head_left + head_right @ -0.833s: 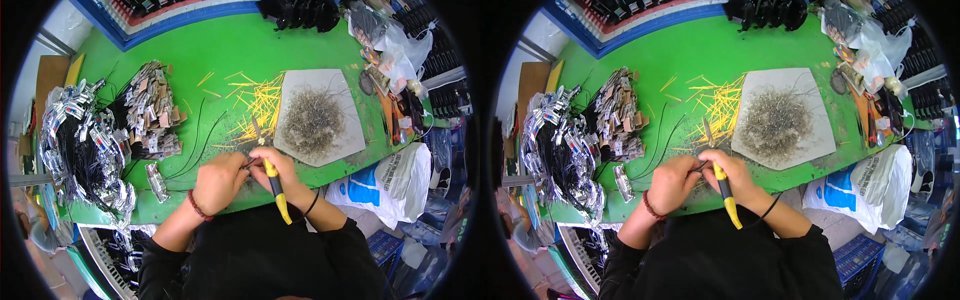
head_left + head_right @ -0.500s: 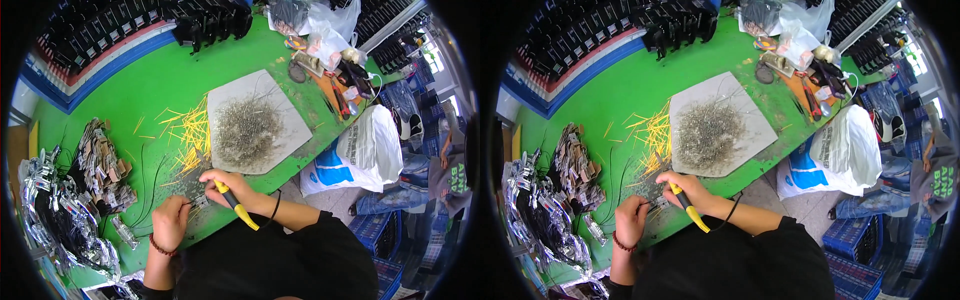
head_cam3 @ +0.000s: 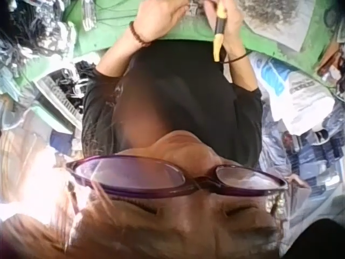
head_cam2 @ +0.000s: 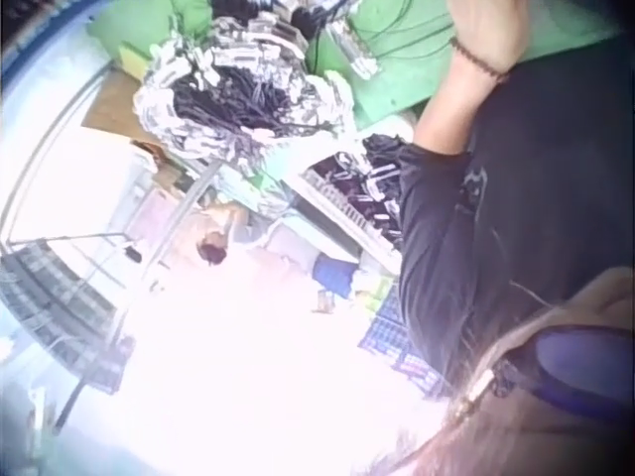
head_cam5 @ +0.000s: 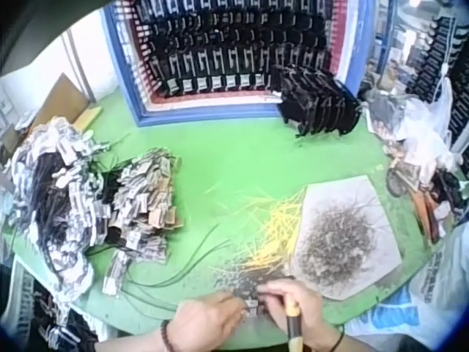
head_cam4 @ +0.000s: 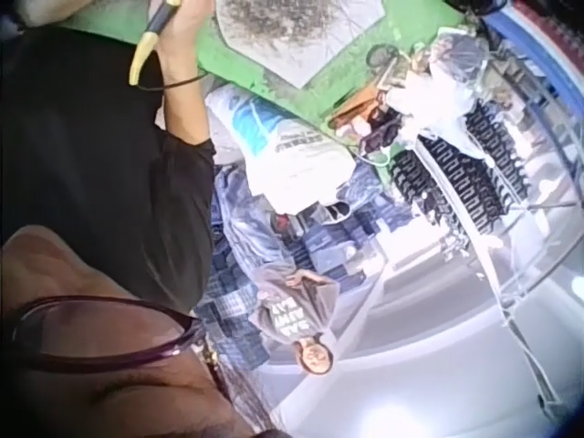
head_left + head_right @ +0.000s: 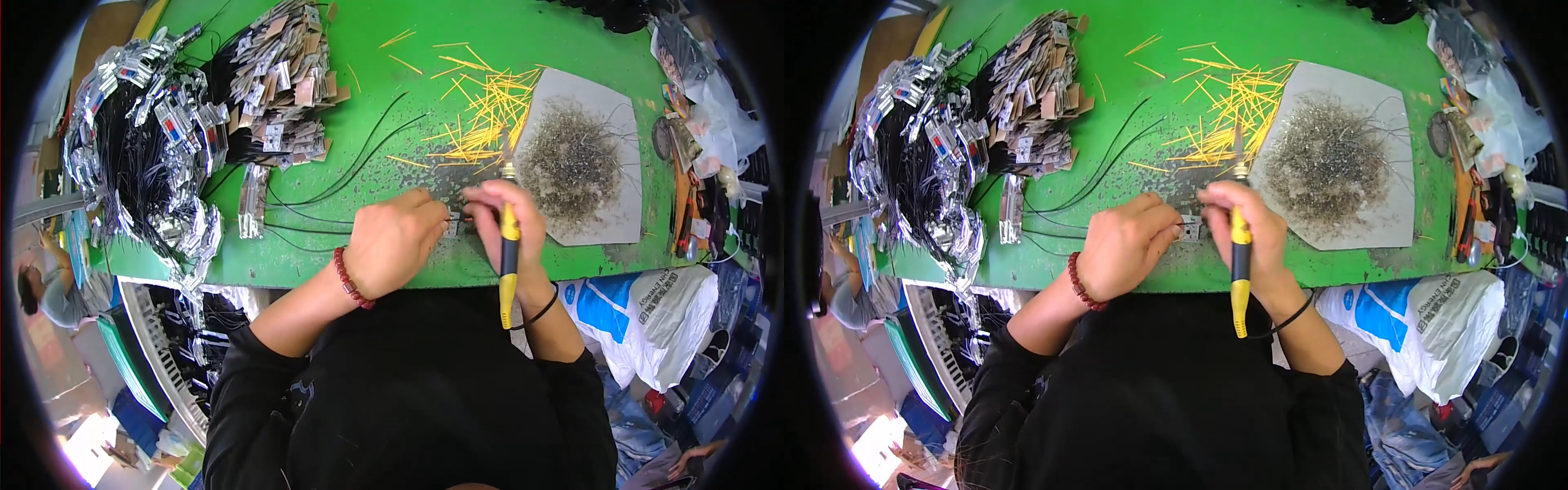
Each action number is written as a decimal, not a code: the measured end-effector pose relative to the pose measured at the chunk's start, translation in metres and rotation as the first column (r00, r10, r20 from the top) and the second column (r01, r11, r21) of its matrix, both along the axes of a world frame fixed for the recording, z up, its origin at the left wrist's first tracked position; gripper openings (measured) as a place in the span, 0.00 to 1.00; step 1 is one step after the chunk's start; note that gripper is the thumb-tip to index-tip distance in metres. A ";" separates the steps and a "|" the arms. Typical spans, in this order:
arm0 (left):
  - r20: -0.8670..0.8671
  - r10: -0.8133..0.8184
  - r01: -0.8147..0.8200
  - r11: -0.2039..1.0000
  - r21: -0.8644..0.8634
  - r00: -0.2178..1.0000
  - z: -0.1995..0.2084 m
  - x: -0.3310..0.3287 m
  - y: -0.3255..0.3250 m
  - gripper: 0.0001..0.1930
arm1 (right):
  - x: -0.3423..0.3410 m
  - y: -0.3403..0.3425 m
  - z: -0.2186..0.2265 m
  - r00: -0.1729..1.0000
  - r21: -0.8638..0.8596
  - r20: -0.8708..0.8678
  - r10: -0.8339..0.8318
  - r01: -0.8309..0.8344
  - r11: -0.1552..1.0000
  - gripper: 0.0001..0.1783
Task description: Assembling and soldering electronic components inside a toy car chassis.
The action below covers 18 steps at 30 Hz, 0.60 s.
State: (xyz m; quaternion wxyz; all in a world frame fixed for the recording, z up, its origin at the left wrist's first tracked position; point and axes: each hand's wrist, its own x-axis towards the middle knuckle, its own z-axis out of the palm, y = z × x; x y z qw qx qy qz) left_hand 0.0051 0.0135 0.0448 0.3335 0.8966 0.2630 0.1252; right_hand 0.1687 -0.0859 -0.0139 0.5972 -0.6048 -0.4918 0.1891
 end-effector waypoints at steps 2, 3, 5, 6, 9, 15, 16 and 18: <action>-0.010 0.022 -0.021 0.999 0.030 1.000 0.000 -0.004 -0.002 0.03 | -0.001 -0.012 0.004 0.983 0.030 -0.170 0.061 -0.057 0.998 0.22; -0.016 0.035 -0.033 0.997 0.066 0.999 -0.001 -0.005 -0.001 0.03 | 0.001 -0.017 0.009 0.978 -0.044 -0.138 0.156 -0.163 0.986 0.27; -0.015 0.023 -0.022 0.996 0.089 1.000 -0.003 -0.008 -0.003 0.03 | -0.003 -0.019 0.017 0.981 -0.092 -0.049 0.187 -0.191 0.977 0.27; -0.009 0.010 -0.009 0.993 0.118 1.000 -0.005 -0.008 -0.004 0.03 | -0.006 -0.015 0.017 0.987 -0.066 0.039 0.159 -0.156 0.986 0.26; 0.103 0.016 -0.024 0.997 0.077 0.995 -0.004 -0.005 -0.006 0.04 | -0.010 -0.015 0.017 0.987 -0.073 -0.063 0.148 -0.152 0.986 0.26; 0.245 0.089 -0.076 0.995 -0.059 0.965 -0.014 0.002 -0.013 0.05 | -0.016 -0.021 0.003 0.976 -0.081 -0.199 0.087 -0.105 0.991 0.22; 0.238 0.089 -0.076 0.995 -0.062 0.967 -0.014 0.002 -0.015 0.05 | -0.018 -0.023 0.002 0.974 -0.093 -0.220 0.060 -0.082 0.992 0.21; 0.222 0.086 -0.078 0.996 -0.044 0.971 -0.014 0.001 -0.017 0.04 | -0.019 -0.029 0.002 0.973 -0.100 -0.215 0.083 -0.106 0.989 0.21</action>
